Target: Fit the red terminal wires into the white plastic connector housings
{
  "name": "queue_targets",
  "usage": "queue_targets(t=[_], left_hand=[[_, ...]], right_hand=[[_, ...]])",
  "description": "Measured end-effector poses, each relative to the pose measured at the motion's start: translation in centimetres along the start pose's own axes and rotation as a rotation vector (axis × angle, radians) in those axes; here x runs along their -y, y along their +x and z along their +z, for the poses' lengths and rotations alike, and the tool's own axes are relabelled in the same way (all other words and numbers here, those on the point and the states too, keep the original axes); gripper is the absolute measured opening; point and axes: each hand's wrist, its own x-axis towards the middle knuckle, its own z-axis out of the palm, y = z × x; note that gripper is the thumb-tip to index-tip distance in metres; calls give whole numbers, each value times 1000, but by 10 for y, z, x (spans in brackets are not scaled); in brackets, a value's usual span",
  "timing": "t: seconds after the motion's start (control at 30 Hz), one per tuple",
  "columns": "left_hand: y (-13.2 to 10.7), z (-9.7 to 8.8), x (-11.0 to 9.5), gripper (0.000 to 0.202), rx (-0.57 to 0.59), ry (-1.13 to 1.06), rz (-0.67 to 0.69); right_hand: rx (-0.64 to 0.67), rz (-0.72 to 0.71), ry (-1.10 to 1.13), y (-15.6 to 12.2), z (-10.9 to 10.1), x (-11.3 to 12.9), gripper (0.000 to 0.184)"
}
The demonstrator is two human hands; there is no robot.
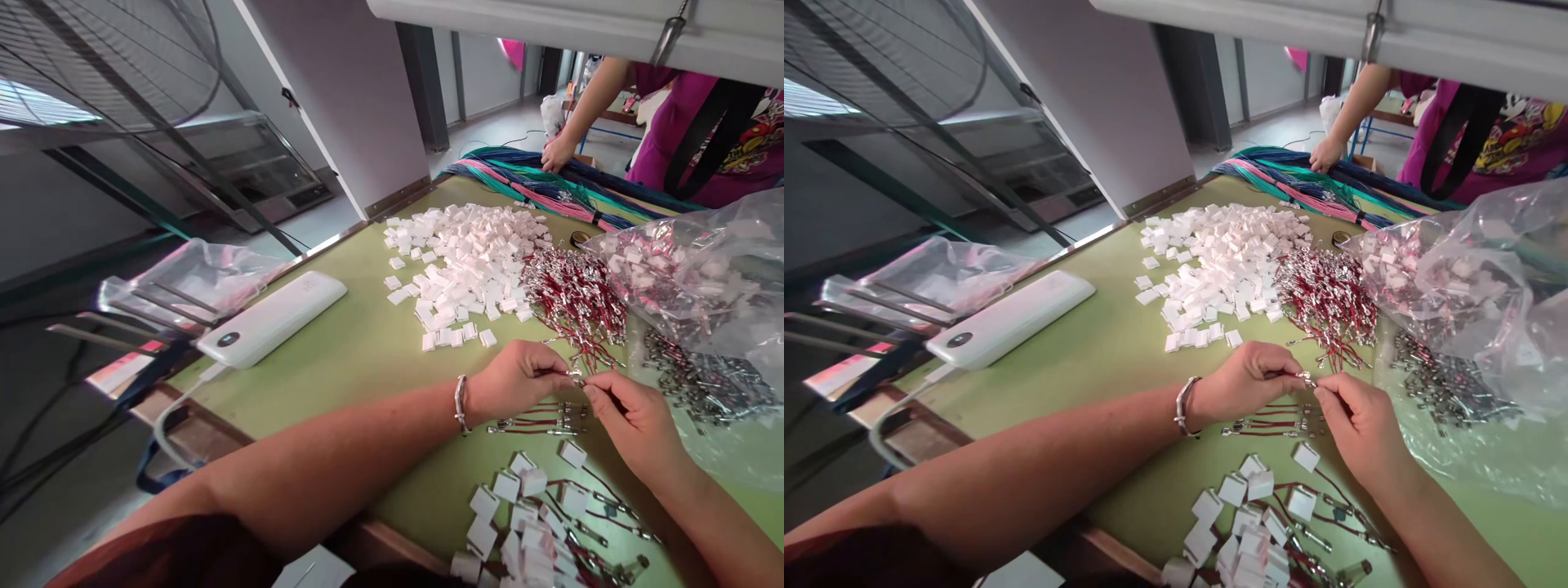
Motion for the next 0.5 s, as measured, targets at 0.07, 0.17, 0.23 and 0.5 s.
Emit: queue_targets(t=[0.07, 0.17, 0.23, 0.5], left_hand=[[-2, -2, 0, 20, 26, 126, 128], [-4, -5, 1, 26, 56, 302, 331], [-4, -6, 3, 29, 57, 388, 416], [-4, -4, 6, 29, 74, 464, 462]], right_hand=[[88, 59, 24, 1, -3, 0, 24], [206, 172, 134, 2, -4, 0, 26], [250, 226, 183, 2, -3, 0, 25], [261, 304, 205, 4, 3, 3, 25]])
